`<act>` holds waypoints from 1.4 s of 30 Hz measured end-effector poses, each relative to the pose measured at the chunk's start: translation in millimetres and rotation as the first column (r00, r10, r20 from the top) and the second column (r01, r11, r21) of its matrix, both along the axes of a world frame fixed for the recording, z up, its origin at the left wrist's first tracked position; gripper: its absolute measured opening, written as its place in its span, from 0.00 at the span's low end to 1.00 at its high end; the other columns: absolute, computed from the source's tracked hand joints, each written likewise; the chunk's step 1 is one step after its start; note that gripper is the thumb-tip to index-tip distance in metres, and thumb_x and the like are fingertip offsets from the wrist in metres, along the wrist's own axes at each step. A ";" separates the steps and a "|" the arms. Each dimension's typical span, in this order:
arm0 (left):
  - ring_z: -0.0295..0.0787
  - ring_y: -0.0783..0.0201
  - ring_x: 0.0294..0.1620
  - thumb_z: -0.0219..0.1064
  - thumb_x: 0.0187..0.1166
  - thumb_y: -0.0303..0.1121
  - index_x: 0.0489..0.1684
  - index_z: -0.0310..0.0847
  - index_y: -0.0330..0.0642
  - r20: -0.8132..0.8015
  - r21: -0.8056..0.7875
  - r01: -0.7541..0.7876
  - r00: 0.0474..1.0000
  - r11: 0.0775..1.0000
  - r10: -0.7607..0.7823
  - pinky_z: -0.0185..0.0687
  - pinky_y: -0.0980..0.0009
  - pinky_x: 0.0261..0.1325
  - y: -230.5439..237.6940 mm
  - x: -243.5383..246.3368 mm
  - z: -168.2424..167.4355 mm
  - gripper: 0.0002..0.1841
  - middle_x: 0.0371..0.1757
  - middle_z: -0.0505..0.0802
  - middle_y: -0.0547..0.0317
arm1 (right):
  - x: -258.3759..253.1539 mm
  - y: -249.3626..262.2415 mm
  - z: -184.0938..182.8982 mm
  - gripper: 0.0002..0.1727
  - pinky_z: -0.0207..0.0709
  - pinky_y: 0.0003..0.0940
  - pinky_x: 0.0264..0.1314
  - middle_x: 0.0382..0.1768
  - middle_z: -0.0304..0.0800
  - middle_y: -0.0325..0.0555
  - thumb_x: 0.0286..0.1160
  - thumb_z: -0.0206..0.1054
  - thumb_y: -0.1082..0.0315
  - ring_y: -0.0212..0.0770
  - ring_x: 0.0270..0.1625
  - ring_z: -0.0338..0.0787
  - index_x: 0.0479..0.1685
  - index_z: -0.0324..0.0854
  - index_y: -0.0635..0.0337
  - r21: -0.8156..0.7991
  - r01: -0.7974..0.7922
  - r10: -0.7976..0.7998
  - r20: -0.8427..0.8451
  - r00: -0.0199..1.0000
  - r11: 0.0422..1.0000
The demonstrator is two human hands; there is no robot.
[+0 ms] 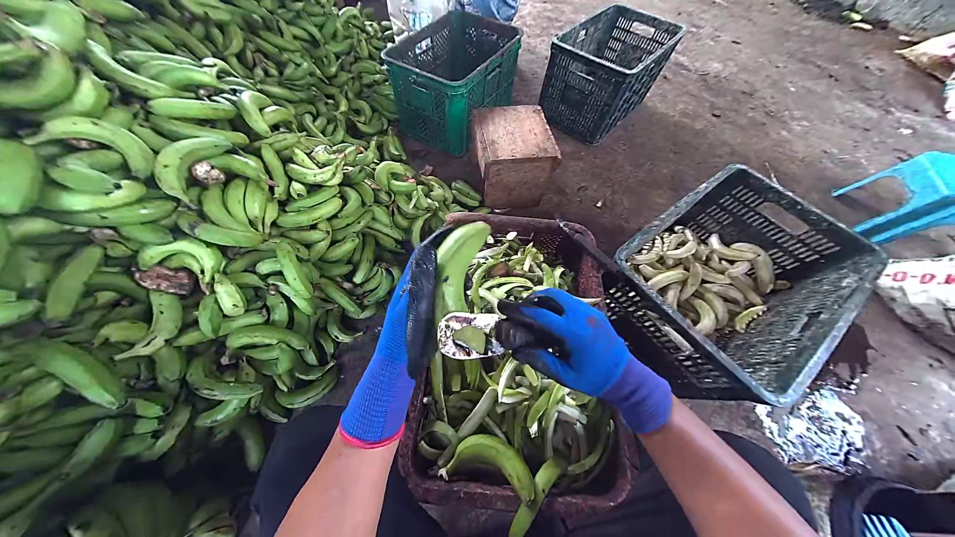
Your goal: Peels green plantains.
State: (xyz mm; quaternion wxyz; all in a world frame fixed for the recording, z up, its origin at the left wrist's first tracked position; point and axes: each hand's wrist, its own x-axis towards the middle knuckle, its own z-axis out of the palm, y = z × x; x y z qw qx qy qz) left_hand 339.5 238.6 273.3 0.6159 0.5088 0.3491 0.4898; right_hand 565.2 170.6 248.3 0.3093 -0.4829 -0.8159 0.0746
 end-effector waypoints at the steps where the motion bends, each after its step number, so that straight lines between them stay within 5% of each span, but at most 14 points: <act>1: 0.86 0.77 0.54 0.38 0.93 0.43 0.82 0.68 0.50 -0.017 0.009 0.030 0.999 1.000 -0.030 0.84 0.77 0.56 -4.8 3.6 0.4 0.24 0.59 0.89 0.66 | 0.0 4.2 2.3 0.26 0.85 0.59 0.51 0.54 0.91 0.59 0.73 0.65 0.49 0.59 0.53 0.92 0.66 0.89 0.52 -0.014 0.030 -0.030 0.006 1.000 0.999; 5: 0.87 0.76 0.52 0.39 0.94 0.41 0.76 0.72 0.46 -0.009 -0.051 0.075 0.997 0.996 -0.076 0.86 0.76 0.56 -20.5 13.8 4.5 0.22 0.55 0.90 0.65 | 19.2 22.4 20.6 0.30 0.81 0.67 0.54 0.60 0.86 0.66 0.70 0.74 0.63 0.69 0.58 0.88 0.76 0.82 0.50 -0.056 0.346 -0.346 0.006 0.938 0.937; 8: 0.91 0.72 0.46 0.47 0.91 0.48 0.78 0.72 0.49 0.134 -0.157 0.233 0.968 0.960 -0.213 0.89 0.76 0.47 -17.8 3.7 3.5 0.23 0.52 0.92 0.61 | 45.8 24.5 29.8 0.31 0.76 0.72 0.61 0.71 0.78 0.70 0.84 0.62 0.68 0.71 0.66 0.84 0.89 0.66 0.52 -0.208 0.501 -0.516 -0.024 0.856 0.840; 11: 0.91 0.70 0.39 0.56 0.86 0.43 0.78 0.70 0.50 0.168 -0.193 0.284 0.953 0.939 -0.253 0.90 0.76 0.39 -1.4 -2.7 -4.8 0.23 0.46 0.92 0.59 | 43.9 15.0 25.0 0.32 0.81 0.62 0.62 0.67 0.83 0.59 0.80 0.64 0.61 0.55 0.61 0.88 0.87 0.68 0.49 -0.295 0.372 -0.433 -0.176 0.884 0.880; 14: 0.89 0.71 0.40 0.48 0.89 0.39 0.78 0.69 0.47 0.016 -0.091 0.042 0.999 0.995 -0.040 0.88 0.74 0.42 4.4 0.6 -3.1 0.22 0.49 0.90 0.60 | 15.3 -3.6 13.3 0.28 0.85 0.45 0.63 0.62 0.90 0.47 0.77 0.66 0.53 0.39 0.58 0.91 0.76 0.80 0.52 -0.333 0.127 -0.232 -0.301 0.925 0.935; 18: 0.87 0.78 0.45 0.41 0.91 0.37 0.83 0.63 0.46 0.003 0.077 -0.215 0.977 0.974 0.215 0.85 0.78 0.50 2.2 6.6 -4.6 0.23 0.52 0.88 0.67 | -3.8 -15.8 7.9 0.28 0.84 0.49 0.58 0.58 0.92 0.51 0.76 0.63 0.47 0.44 0.57 0.91 0.71 0.86 0.51 -0.304 -0.030 -0.048 -0.247 0.968 0.952; 21: 0.86 0.80 0.47 0.41 0.89 0.34 0.83 0.59 0.44 -0.004 0.045 -0.070 0.998 0.997 0.070 0.84 0.80 0.52 -12.4 11.0 -2.7 0.23 0.53 0.88 0.68 | 1.0 -0.7 13.0 0.24 0.83 0.61 0.54 0.57 0.90 0.56 0.75 0.67 0.57 0.57 0.55 0.91 0.72 0.85 0.48 -0.251 0.093 -0.119 -0.092 0.989 0.964; 23: 0.85 0.79 0.47 0.42 0.89 0.34 0.83 0.60 0.41 -0.129 -0.035 0.089 0.987 0.995 -0.093 0.83 0.79 0.53 -20.7 11.8 -1.6 0.24 0.53 0.87 0.65 | 17.1 17.3 18.8 0.27 0.80 0.67 0.53 0.58 0.88 0.63 0.70 0.73 0.57 0.66 0.56 0.88 0.72 0.85 0.47 -0.074 0.225 -0.228 -0.026 0.973 0.971; 26: 0.89 0.71 0.46 0.43 0.90 0.38 0.85 0.63 0.44 -0.214 -0.107 0.236 0.943 0.966 -0.254 0.87 0.71 0.51 -19.6 11.6 -1.5 0.25 0.55 0.89 0.58 | 39.1 30.3 31.4 0.28 0.77 0.68 0.62 0.64 0.85 0.66 0.76 0.65 0.57 0.69 0.64 0.85 0.78 0.80 0.48 -0.008 0.398 -0.398 -0.030 0.917 0.917; 29: 0.88 0.74 0.44 0.42 0.90 0.38 0.83 0.65 0.48 -0.131 -0.073 0.123 0.983 0.990 -0.131 0.87 0.75 0.48 -9.0 11.5 -7.8 0.24 0.52 0.90 0.62 | 29.5 18.4 28.7 0.30 0.81 0.66 0.57 0.63 0.84 0.63 0.76 0.66 0.62 0.63 0.59 0.87 0.81 0.76 0.50 -0.144 0.362 -0.375 -0.085 0.923 0.921; 32: 0.88 0.76 0.45 0.42 0.94 0.40 0.80 0.64 0.46 0.041 -0.045 -0.205 0.977 0.978 0.207 0.87 0.75 0.49 2.0 15.1 -12.1 0.21 0.51 0.89 0.64 | 1.7 0.3 9.7 0.29 0.84 0.58 0.50 0.55 0.88 0.54 0.70 0.70 0.51 0.53 0.52 0.90 0.74 0.84 0.46 -0.187 0.165 -0.187 -0.104 0.977 0.968; 35: 0.86 0.77 0.56 0.45 0.94 0.39 0.86 0.54 0.45 0.079 0.030 -0.411 0.910 0.911 0.408 0.84 0.75 0.60 1.2 18.4 -3.4 0.24 0.62 0.85 0.63 | -10.9 -1.4 1.5 0.28 0.84 0.57 0.49 0.54 0.91 0.54 0.72 0.66 0.45 0.53 0.52 0.91 0.70 0.87 0.45 -0.122 0.093 -0.101 -0.061 0.993 0.988; 39: 0.86 0.78 0.44 0.43 0.93 0.39 0.79 0.64 0.47 -0.017 -0.011 -0.057 0.998 0.998 0.057 0.86 0.77 0.47 -10.5 12.8 1.1 0.20 0.49 0.88 0.66 | 9.5 23.4 20.2 0.27 0.82 0.62 0.55 0.58 0.88 0.60 0.72 0.71 0.53 0.61 0.56 0.89 0.73 0.85 0.47 -0.095 0.167 -0.171 -0.036 0.985 0.981; 42: 0.85 0.78 0.53 0.46 0.90 0.41 0.86 0.61 0.43 -0.324 -0.094 0.364 0.869 0.926 -0.375 0.82 0.76 0.59 -14.5 4.6 6.5 0.27 0.60 0.88 0.60 | 25.8 33.2 27.0 0.26 0.79 0.63 0.60 0.63 0.85 0.60 0.80 0.63 0.56 0.61 0.61 0.87 0.78 0.80 0.47 -0.154 0.251 -0.259 -0.038 0.965 0.956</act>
